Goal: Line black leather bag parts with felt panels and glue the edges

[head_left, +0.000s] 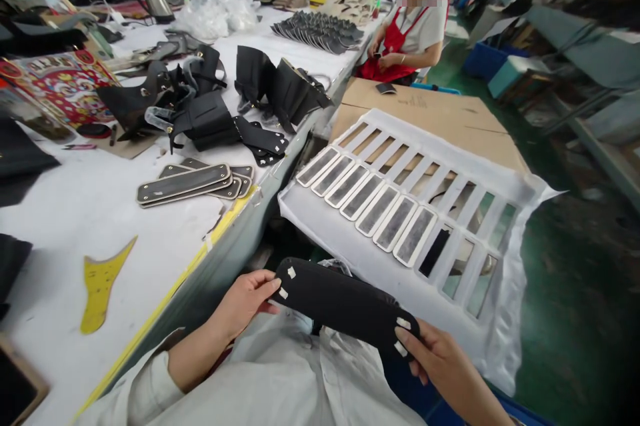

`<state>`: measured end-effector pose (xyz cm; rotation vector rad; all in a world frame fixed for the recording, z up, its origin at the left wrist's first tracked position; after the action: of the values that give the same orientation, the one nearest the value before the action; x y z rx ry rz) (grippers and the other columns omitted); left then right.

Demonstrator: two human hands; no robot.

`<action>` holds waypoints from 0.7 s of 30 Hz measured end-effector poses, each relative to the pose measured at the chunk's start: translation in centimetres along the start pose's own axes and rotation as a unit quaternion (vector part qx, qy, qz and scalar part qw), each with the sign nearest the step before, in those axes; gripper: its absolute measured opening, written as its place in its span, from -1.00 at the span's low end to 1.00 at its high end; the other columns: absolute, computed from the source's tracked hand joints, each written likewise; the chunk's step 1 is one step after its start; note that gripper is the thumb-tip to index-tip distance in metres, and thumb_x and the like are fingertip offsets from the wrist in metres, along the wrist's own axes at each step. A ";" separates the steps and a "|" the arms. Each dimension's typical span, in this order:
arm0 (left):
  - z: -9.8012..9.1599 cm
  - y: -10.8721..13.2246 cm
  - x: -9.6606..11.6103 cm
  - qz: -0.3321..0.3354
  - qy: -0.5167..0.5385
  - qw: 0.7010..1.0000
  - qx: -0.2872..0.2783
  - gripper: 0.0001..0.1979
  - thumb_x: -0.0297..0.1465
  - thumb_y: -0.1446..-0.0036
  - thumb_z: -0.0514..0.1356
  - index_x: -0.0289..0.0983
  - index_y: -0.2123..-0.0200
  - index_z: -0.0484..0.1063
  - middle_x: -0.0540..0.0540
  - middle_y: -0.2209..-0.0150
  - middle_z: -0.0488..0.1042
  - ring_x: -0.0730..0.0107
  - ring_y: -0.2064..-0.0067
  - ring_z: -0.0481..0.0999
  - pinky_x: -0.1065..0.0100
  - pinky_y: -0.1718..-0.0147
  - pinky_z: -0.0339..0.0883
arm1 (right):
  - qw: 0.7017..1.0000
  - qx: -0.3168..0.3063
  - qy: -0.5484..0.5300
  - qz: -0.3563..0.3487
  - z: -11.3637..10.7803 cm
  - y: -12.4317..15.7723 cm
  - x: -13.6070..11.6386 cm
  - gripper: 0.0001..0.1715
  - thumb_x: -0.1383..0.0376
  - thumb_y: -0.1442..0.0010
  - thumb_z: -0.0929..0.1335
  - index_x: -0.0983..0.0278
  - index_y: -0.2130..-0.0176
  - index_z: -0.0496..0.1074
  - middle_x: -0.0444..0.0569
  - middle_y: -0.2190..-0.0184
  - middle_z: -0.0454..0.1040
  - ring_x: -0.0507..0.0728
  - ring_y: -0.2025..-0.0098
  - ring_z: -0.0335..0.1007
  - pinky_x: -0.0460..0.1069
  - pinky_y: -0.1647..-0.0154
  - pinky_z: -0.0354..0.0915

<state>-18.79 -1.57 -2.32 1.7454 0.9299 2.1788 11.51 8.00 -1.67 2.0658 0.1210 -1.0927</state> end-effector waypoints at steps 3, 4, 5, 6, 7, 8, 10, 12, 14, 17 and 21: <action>-0.8 -0.9 0.1 0.023 -0.177 0.983 0.043 -0.66 -0.11 -0.04 0.15 -0.30 0.42 0.43 0.04 0.58 0.36 0.50 0.56 0.36 0.51 0.64 0.25 | 1.000 0.020 0.018 0.011 -0.6 -0.9 0.4 -0.54 -0.07 -0.09 0.25 0.29 0.44 0.29 -0.23 0.75 0.25 -0.06 0.72 0.13 -0.15 0.70 0.10; -1.0 -1.1 0.1 0.025 -0.208 0.976 0.055 -0.65 -0.10 -0.04 0.14 -0.30 0.44 0.42 0.07 0.64 0.31 0.52 0.62 0.31 0.51 0.67 0.19 | 0.999 0.022 0.018 0.015 -0.6 -1.1 0.4 -0.54 -0.07 -0.08 0.25 0.29 0.45 0.29 -0.23 0.75 0.25 -0.05 0.72 0.13 -0.15 0.70 0.10; -1.2 -1.2 0.2 0.024 -0.224 0.972 0.065 -0.64 -0.08 -0.04 0.13 -0.29 0.46 0.41 0.10 0.68 0.26 0.54 0.66 0.27 0.51 0.69 0.15 | 0.999 0.024 0.018 0.018 -0.6 -1.2 0.4 -0.53 -0.08 -0.07 0.25 0.28 0.46 0.28 -0.23 0.76 0.25 -0.05 0.73 0.13 -0.15 0.70 0.10; -1.4 -1.3 0.2 0.022 -0.231 0.970 0.073 -0.64 -0.07 -0.03 0.12 -0.28 0.48 0.39 0.12 0.71 0.23 0.55 0.69 0.23 0.52 0.70 0.11 | 0.999 0.025 0.018 0.020 -0.5 -1.4 0.3 -0.53 -0.08 -0.07 0.25 0.28 0.47 0.28 -0.23 0.76 0.24 -0.05 0.72 0.13 -0.15 0.70 0.10; -1.5 -1.4 0.2 0.018 -0.234 0.969 0.077 -0.63 -0.07 -0.02 0.13 -0.28 0.50 0.37 0.13 0.73 0.20 0.56 0.71 0.20 0.52 0.71 0.08 | 0.999 0.025 0.018 0.022 -0.4 -1.5 0.3 -0.53 -0.09 -0.06 0.25 0.28 0.48 0.27 -0.23 0.77 0.24 -0.05 0.72 0.13 -0.14 0.70 0.11; -1.6 -1.5 0.2 0.014 -0.235 0.969 0.079 -0.63 -0.06 -0.01 0.13 -0.27 0.52 0.35 0.14 0.74 0.19 0.57 0.72 0.18 0.52 0.72 0.05 | 0.999 0.024 0.020 0.023 -0.3 -1.6 0.2 -0.52 -0.09 -0.06 0.25 0.27 0.48 0.27 -0.23 0.77 0.23 -0.04 0.72 0.14 -0.14 0.69 0.11; -1.8 -1.6 0.2 0.007 -0.227 0.970 0.081 -0.62 -0.05 0.00 0.14 -0.27 0.54 0.32 0.15 0.76 0.17 0.58 0.73 0.15 0.52 0.72 0.01 | 0.999 0.023 0.026 0.023 -0.3 -1.8 0.1 -0.52 -0.09 -0.05 0.25 0.27 0.47 0.28 -0.23 0.76 0.23 -0.04 0.71 0.15 -0.14 0.68 0.11; -1.9 -1.8 0.1 0.005 -0.214 0.973 0.086 -0.62 -0.06 0.01 0.15 -0.28 0.55 0.31 0.15 0.76 0.16 0.59 0.73 0.13 0.52 0.72 -0.01 | 0.999 0.025 0.028 0.020 -0.3 -1.9 0.0 -0.52 -0.09 -0.05 0.25 0.27 0.47 0.29 -0.24 0.76 0.22 -0.04 0.71 0.15 -0.14 0.68 0.12; -2.0 -1.9 0.0 0.007 -0.201 0.975 0.092 -0.62 -0.06 0.01 0.16 -0.28 0.56 0.30 0.15 0.76 0.15 0.61 0.73 0.11 0.52 0.71 -0.04 | 0.999 0.028 0.025 0.021 -0.3 -2.0 0.1 -0.52 -0.10 -0.05 0.26 0.27 0.47 0.29 -0.24 0.75 0.21 -0.04 0.71 0.16 -0.14 0.69 0.12; -2.1 -2.0 -0.3 0.005 -0.191 0.977 0.096 -0.62 -0.06 0.00 0.16 -0.28 0.55 0.31 0.15 0.76 0.14 0.60 0.72 0.10 0.52 0.71 -0.06 | 0.999 0.030 0.023 0.029 -0.3 -2.1 0.3 -0.52 -0.10 -0.04 0.27 0.28 0.43 0.31 -0.24 0.74 0.22 -0.04 0.71 0.16 -0.14 0.69 0.12; -2.2 -2.1 -0.4 0.001 -0.183 0.978 0.096 -0.60 -0.05 0.00 0.14 -0.28 0.57 0.30 0.14 0.77 0.15 0.59 0.72 0.10 0.50 0.70 -0.05 | 0.998 0.035 0.043 0.039 -0.3 -2.2 0.4 -0.50 -0.11 -0.05 0.25 0.29 0.41 0.32 -0.23 0.78 0.21 -0.03 0.73 0.14 -0.13 0.70 0.10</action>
<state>-21.18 -0.91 -4.06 2.1377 1.0651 1.7244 11.04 9.61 -3.16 2.1624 0.0458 -0.9741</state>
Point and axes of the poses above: each hand's wrist, its own y-axis away from the middle knuckle, its own z-axis out of the palm, x = y × z, the point moved 8 cm from there along -y, towards the middle knuckle
